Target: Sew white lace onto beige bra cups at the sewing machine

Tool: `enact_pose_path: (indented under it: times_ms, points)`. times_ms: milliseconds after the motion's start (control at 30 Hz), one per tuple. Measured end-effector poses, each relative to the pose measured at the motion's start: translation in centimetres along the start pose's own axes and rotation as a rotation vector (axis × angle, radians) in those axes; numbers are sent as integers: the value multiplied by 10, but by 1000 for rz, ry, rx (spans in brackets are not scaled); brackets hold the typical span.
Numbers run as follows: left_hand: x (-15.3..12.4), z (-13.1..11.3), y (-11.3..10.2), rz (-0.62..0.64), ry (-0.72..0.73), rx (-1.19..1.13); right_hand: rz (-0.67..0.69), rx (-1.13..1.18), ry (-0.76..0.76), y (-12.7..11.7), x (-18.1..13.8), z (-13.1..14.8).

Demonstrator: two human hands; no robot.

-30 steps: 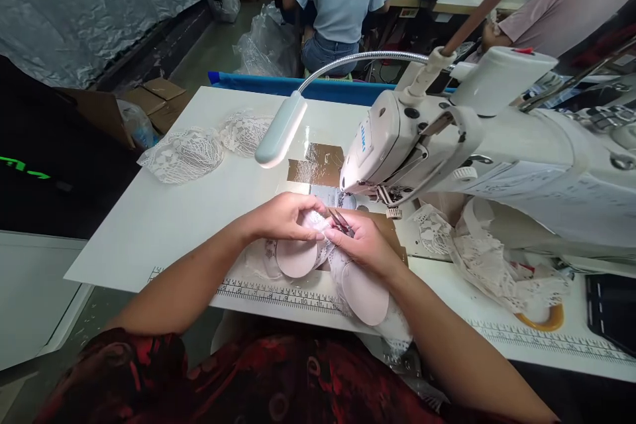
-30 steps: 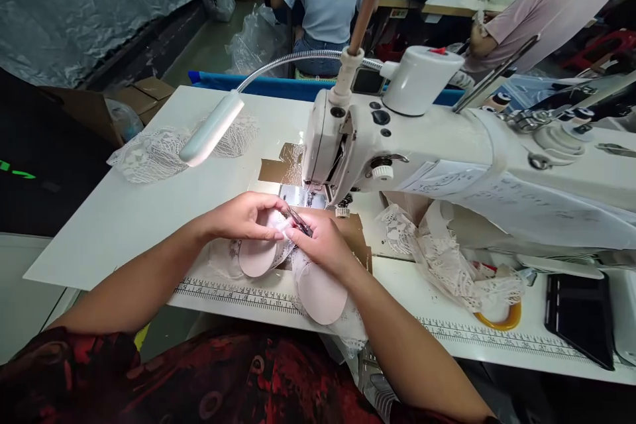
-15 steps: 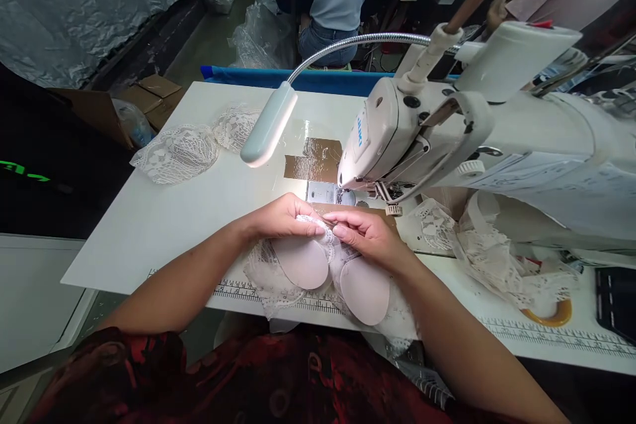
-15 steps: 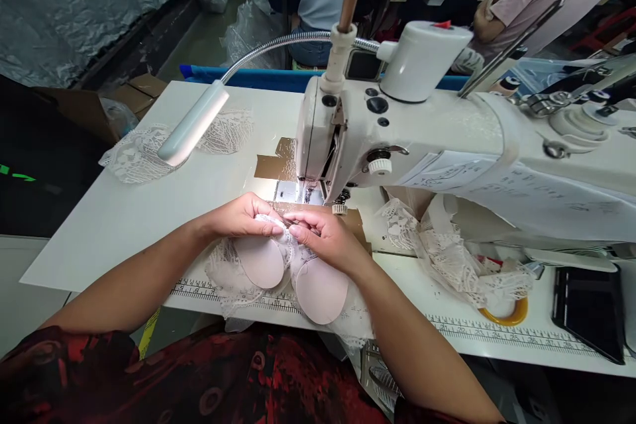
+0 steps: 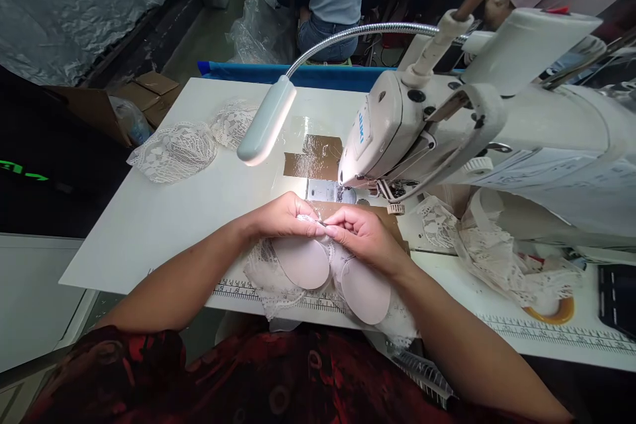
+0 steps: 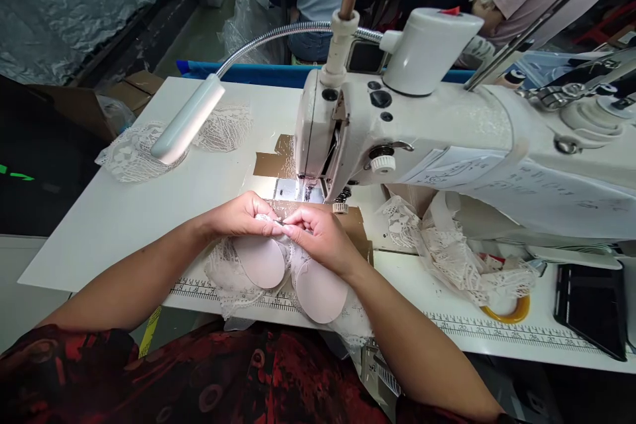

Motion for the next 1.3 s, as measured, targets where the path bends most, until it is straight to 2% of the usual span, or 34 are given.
enact_pose_path:
  times_ms: [233, 567, 733, 800, 867, 933, 1000, 1100, 1167, 1300]
  points:
    - [0, -2, 2, -16, -31, 7, 87, 93, 65, -3, 1, -5]
    - [2, -1, 3, -11, 18, 91, 6, 6, 48, 7, 6, 2]
    - [4, 1, 5, -43, -7, 70, -22, 202, 129, 8, 5, -5]
    - [3, 1, 3, -13, 30, 74, 58, 249, 167, 8, 4, -6]
    - [0, 0, -2, 71, 52, 116, 114, 183, 170, 7, 4, -5]
    - [-8, -2, -12, 157, 18, 225, 76, 46, 160, 2, 3, -2]
    - [-17, -6, -24, 176, -36, 346, 48, -61, 157, -4, 2, 2]
    - [-29, -11, -37, 101, -37, 359, 218, -54, 162, -5, 1, 4]
    - [-31, -14, -39, 42, 5, 301, 265, 26, 149, -1, 1, 4]
    - [-25, -14, -25, -48, 91, 272, 96, 69, 122, 10, 3, 3]
Point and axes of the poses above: each hand's wrist, its own x-axis towards the middle knuckle, its own y-axis out of the palm, z = x × y, the point moved 1 cm from there along x, towards the middle knuckle, and after that the axes turned 4 degrees about x, right-handed, at the moved point
